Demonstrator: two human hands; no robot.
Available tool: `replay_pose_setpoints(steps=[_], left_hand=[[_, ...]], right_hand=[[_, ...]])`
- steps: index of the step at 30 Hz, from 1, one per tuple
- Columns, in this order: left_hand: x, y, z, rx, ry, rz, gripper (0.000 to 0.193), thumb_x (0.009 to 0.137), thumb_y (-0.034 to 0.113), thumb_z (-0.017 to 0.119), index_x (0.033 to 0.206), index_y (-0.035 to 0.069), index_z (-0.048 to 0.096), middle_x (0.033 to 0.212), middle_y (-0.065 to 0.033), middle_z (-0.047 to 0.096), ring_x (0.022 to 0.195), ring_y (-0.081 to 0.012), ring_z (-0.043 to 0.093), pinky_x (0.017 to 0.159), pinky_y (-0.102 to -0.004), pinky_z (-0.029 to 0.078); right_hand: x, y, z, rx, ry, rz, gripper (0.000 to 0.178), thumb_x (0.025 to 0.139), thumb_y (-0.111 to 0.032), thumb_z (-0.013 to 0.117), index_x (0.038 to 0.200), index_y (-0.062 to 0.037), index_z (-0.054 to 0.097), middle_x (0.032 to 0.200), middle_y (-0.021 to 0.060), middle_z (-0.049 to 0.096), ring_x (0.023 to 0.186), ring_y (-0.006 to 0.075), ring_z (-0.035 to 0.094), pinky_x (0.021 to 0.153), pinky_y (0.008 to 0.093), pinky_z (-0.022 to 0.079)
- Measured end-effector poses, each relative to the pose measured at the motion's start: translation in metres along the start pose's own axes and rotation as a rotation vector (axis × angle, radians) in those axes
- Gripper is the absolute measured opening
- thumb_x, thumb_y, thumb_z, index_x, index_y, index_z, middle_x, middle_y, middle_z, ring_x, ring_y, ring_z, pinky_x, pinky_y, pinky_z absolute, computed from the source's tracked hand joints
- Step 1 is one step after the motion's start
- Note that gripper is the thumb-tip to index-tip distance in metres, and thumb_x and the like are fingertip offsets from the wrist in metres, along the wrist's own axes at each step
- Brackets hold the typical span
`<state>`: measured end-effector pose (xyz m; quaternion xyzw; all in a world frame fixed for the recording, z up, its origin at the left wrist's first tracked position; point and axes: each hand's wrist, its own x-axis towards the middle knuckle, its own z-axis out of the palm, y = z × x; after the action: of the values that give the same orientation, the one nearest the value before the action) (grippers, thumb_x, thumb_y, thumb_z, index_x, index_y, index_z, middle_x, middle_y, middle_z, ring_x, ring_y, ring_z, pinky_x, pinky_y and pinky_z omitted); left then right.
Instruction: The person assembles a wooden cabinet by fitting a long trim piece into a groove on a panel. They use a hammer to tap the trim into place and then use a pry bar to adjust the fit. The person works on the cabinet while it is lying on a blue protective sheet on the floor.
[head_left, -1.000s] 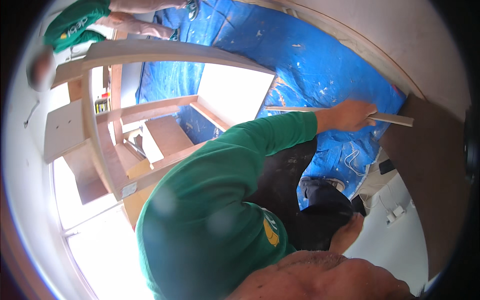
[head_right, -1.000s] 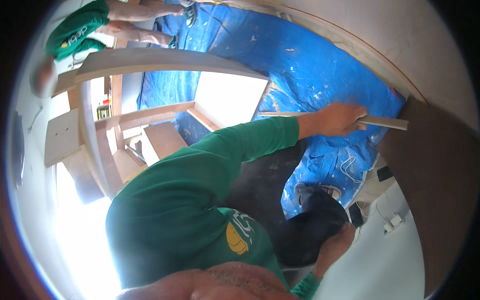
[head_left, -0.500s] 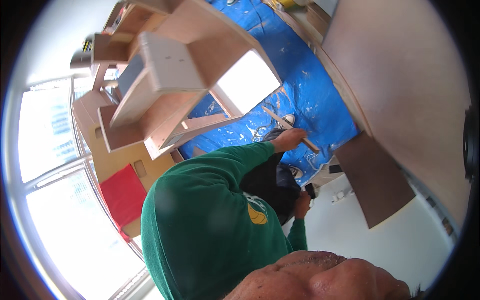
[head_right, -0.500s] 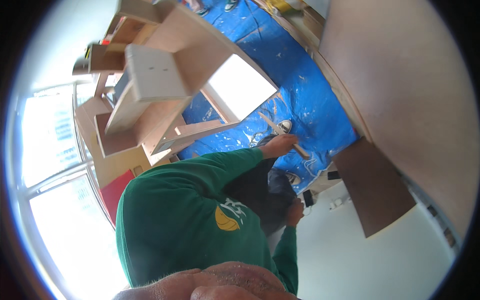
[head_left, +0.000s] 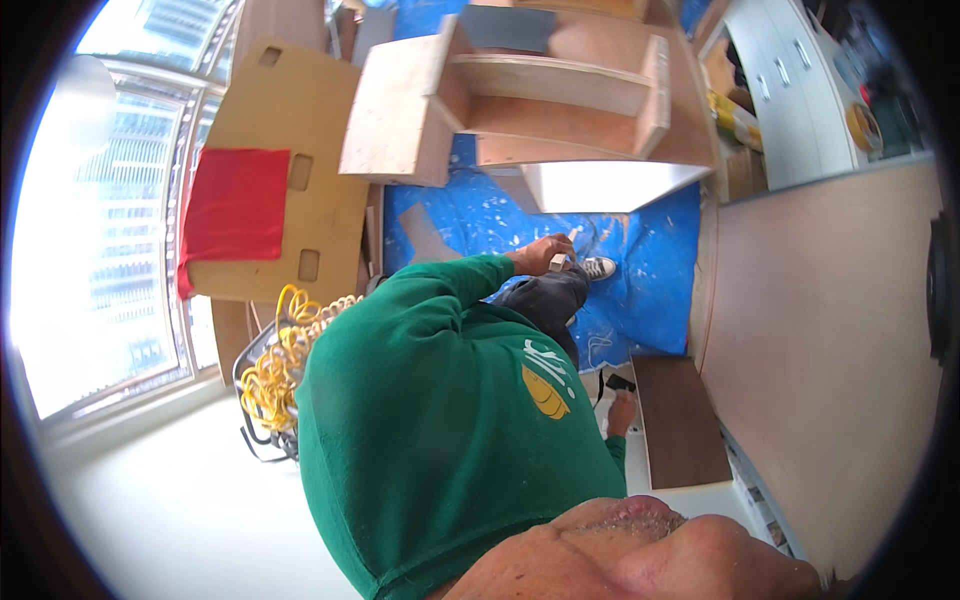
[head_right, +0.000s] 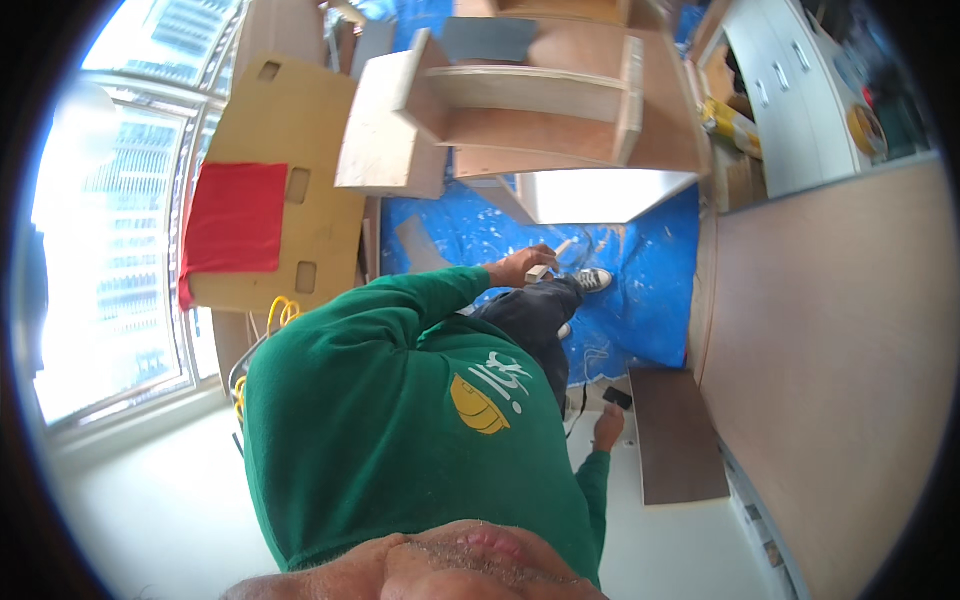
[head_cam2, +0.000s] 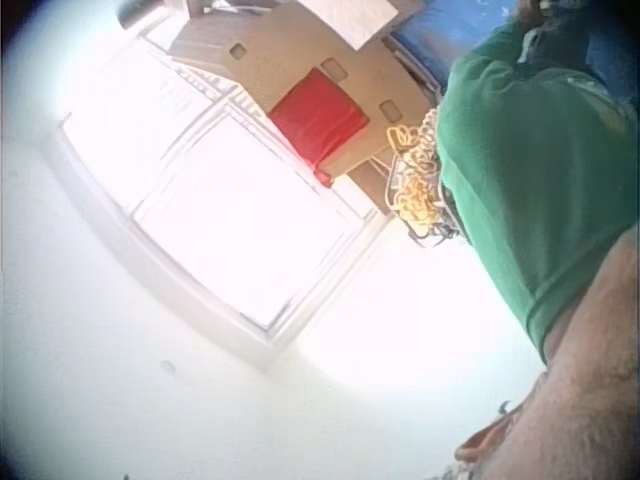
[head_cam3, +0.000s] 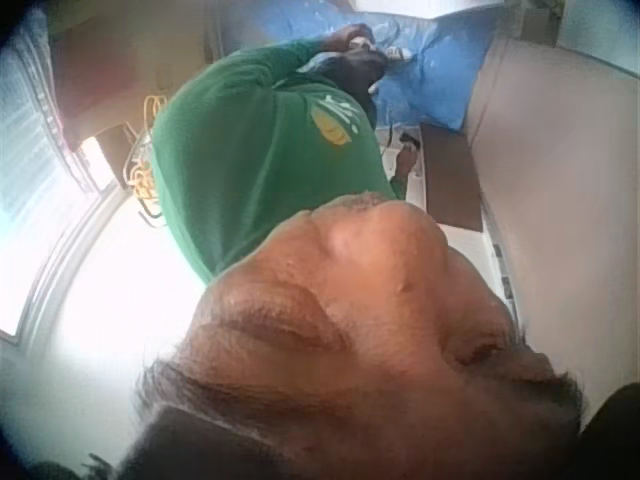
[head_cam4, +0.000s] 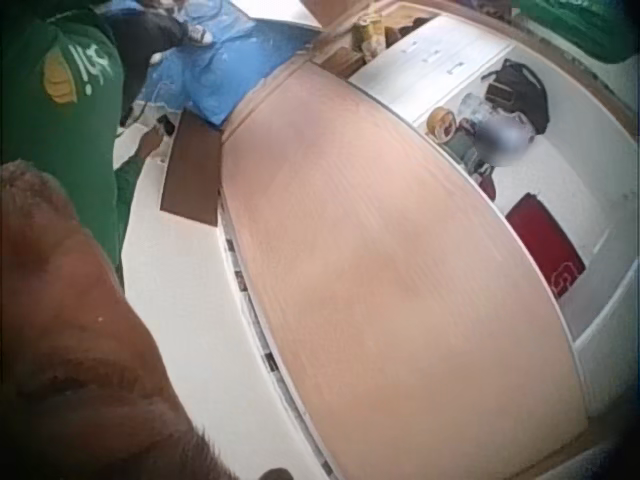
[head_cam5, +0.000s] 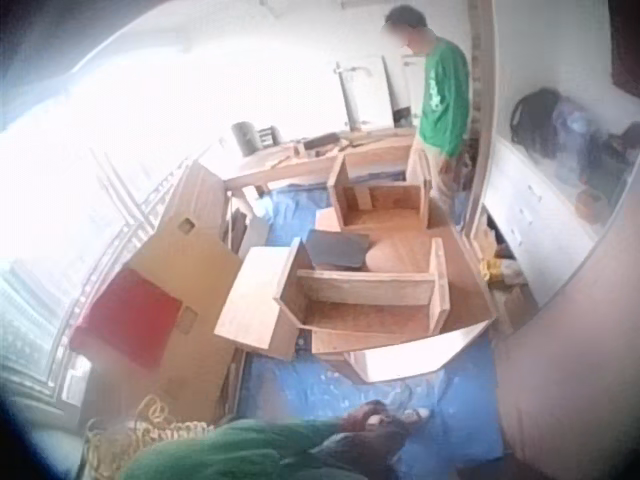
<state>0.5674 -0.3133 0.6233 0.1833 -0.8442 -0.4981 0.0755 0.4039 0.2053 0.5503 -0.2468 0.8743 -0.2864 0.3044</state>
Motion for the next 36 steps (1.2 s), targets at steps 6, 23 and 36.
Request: replay_pose_setpoints(steps=[6, 23, 36], left_hand=[[-0.128, 0.037, -0.081, -0.094, 0.299, -0.241, 0.025, 0.088, 0.019, 0.078, 0.111, 0.008, 0.075, 0.113, -0.0161, 0.073, 0.113, -0.0360, 0.064, 0.104, -0.0468, 0.049], [-0.215, 0.059, -0.409, 0.123, 1.471, -0.525, 0.036, 0.095, 0.017, 0.076, 0.124, 0.001, 0.063, 0.094, -0.0070, 0.072, 0.086, -0.0121, 0.066, 0.078, -0.0296, 0.054], [-0.188, -0.002, -0.699, 0.357, 1.466, -0.294, 0.029, 0.094, 0.028, 0.078, 0.102, 0.003, 0.065, 0.084, -0.0087, 0.071, 0.079, -0.0193, 0.071, 0.070, -0.0341, 0.056]], right_hand=[[0.001, -0.036, -0.024, 0.415, -0.228, 0.587, 0.013, 0.098, -0.018, 0.056, 0.093, -0.0073, 0.060, 0.072, -0.0011, 0.050, 0.061, 0.0111, 0.050, 0.055, 0.0311, 0.041], [0.117, -0.273, 0.052, 0.095, -0.522, 0.101, 0.023, 0.105, -0.024, 0.057, 0.101, -0.0036, 0.067, 0.070, -0.0006, 0.052, 0.062, 0.0100, 0.050, 0.058, 0.0312, 0.044], [0.168, -0.430, 0.166, 0.067, -0.333, 0.259, 0.016, 0.100, -0.018, 0.061, 0.102, -0.0050, 0.070, 0.074, 0.0007, 0.058, 0.064, 0.0107, 0.056, 0.057, 0.0287, 0.047]])
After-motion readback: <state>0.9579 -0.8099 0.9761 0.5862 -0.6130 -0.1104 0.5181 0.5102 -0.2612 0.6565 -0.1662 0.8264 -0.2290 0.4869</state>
